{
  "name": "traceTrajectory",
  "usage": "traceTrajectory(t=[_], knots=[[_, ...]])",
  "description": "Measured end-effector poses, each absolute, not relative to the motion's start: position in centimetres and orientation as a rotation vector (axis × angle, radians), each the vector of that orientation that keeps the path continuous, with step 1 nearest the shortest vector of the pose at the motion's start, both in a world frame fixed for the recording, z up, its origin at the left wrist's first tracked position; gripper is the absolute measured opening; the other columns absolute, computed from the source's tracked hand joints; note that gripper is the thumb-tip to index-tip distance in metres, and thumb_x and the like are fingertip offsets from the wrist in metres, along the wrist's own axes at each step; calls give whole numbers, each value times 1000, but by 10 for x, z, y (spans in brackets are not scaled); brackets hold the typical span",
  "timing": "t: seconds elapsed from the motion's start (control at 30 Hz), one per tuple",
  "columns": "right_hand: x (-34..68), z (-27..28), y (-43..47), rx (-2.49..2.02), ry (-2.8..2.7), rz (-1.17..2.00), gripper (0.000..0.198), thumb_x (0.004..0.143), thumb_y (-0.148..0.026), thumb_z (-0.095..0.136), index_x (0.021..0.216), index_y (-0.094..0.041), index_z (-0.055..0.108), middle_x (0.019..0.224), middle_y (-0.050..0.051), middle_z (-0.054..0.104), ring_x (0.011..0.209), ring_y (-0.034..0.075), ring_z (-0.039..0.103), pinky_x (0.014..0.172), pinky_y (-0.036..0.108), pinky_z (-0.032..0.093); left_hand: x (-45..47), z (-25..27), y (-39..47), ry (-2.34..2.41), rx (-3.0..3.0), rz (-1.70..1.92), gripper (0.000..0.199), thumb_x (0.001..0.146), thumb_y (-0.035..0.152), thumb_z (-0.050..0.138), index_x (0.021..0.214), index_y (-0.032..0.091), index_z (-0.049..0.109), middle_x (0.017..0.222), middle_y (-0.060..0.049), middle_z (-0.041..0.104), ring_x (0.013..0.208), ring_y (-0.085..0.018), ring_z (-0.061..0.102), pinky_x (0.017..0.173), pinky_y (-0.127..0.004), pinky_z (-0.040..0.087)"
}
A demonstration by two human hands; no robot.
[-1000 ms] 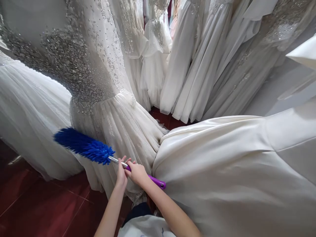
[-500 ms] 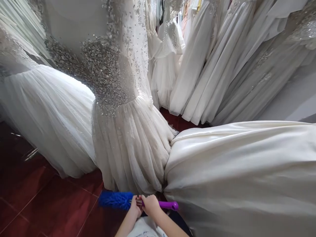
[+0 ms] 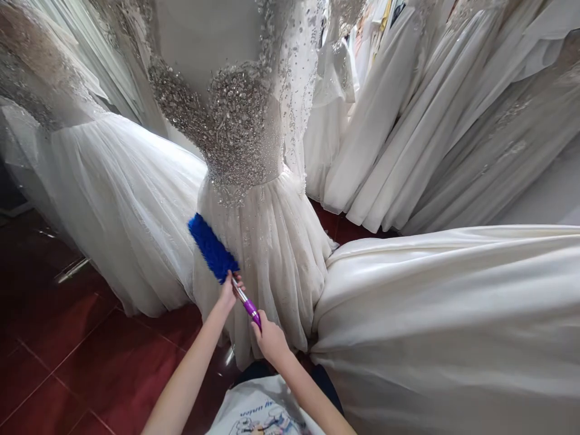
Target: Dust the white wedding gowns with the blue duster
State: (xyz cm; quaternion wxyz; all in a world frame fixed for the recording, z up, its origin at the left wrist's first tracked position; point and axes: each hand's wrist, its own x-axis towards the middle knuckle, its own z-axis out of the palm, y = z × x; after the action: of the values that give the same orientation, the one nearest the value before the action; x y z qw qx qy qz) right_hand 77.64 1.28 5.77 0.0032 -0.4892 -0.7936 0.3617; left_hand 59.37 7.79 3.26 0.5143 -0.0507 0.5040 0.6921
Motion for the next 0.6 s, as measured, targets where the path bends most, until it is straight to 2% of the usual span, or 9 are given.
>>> traceTrajectory(t=[0.07, 0.17, 0.3, 0.4, 0.5, 0.6], knots=[[781, 40, 12, -1665, -2518, 1106, 41, 93, -41, 24, 124, -22, 41, 92, 11, 70, 81, 25, 66, 62, 27, 38, 606, 6, 82, 1267, -218, 1581, 28, 82, 44, 51, 69, 19, 46, 51, 7, 47, 35, -5, 39, 39, -19, 33], [799, 13, 2, -1658, -2536, 1276, 38, 91, -41, 29, 119, -21, 45, 92, 12, 70, 83, 26, 66, 65, 29, 40, 625, -32, 60, 1356, -391, 1479, 30, 84, 44, 46, 67, 20, 42, 48, 8, 43, 34, -5, 37, 39, -18, 33], [827, -12, -25, -1549, -2602, 1488, 27, 87, -35, 37, 101, -23, 56, 88, 8, 71, 80, 23, 67, 66, 28, 42, 649, -61, -13, 1403, -662, 1287, 29, 86, 33, 45, 61, 19, 41, 50, 3, 49, 38, -10, 47, 43, -23, 38], [845, -25, -43, -1461, -2742, 1524, 18, 80, -30, 46, 88, -25, 61, 87, 8, 72, 81, 24, 67, 66, 30, 44, 671, -68, -71, 1393, -854, 1223, 25, 83, 23, 48, 59, 19, 42, 52, 0, 51, 43, -15, 53, 47, -27, 43], [857, -32, -50, -1328, -2934, 1404, 19, 76, -34, 52, 90, -28, 63, 89, 10, 72, 86, 28, 66, 68, 33, 45, 687, -67, -105, 1395, -972, 1336, 27, 82, 18, 46, 56, 20, 39, 50, 3, 47, 40, -12, 51, 50, -25, 44], [864, -23, -48, -1171, -2981, 1313, 23, 79, -40, 48, 95, -29, 61, 88, 9, 71, 85, 29, 66, 69, 34, 46, 684, -50, -110, 1405, -975, 1525, 28, 83, 22, 45, 56, 21, 35, 47, 7, 42, 37, -8, 45, 50, -23, 43]])
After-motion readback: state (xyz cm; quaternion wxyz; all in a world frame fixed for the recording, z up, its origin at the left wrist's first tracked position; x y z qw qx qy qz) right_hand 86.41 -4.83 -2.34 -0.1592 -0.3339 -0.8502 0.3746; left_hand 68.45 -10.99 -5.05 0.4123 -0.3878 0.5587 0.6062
